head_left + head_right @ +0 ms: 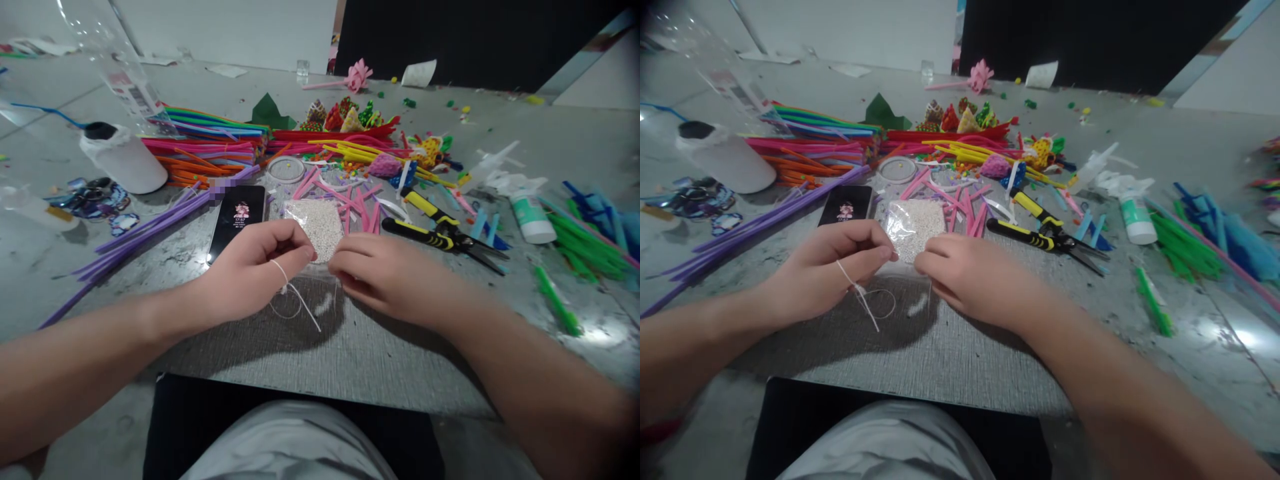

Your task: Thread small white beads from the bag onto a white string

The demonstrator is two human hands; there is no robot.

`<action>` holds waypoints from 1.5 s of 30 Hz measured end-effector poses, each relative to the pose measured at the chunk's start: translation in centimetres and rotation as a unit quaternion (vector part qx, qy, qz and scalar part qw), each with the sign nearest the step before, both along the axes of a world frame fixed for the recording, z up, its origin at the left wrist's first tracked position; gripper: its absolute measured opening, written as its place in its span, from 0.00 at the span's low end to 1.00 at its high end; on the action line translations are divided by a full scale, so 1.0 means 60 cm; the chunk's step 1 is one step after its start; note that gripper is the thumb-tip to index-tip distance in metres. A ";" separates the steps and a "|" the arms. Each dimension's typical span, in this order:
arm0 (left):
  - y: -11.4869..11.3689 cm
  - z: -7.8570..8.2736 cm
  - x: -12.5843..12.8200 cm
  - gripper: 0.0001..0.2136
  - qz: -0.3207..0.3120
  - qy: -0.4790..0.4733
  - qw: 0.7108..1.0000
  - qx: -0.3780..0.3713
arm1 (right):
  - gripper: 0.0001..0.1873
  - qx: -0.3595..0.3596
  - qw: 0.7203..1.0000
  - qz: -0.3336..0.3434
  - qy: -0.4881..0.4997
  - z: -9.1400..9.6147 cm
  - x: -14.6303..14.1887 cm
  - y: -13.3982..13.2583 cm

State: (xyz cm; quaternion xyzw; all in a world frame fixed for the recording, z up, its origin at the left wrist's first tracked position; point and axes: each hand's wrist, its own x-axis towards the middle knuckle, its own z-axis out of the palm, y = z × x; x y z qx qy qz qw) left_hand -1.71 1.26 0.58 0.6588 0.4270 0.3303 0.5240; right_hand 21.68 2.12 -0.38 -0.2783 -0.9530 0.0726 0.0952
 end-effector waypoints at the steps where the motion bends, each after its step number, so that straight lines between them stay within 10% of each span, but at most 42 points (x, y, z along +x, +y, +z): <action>1: 0.000 0.000 -0.001 0.06 -0.001 0.003 1.000 0.001 | 0.08 0.016 1.000 -0.001 -0.009 -0.001 0.001 0.001; 31: -0.003 -0.006 -0.001 0.06 -0.027 -0.005 1.000 0.013 | 0.07 0.049 0.993 -0.060 -0.094 -0.029 -0.038 0.005; 45: -0.004 0.000 -0.002 0.06 -0.012 -0.002 1.000 0.017 | 0.08 0.060 0.997 -0.035 0.029 -0.038 -0.027 0.013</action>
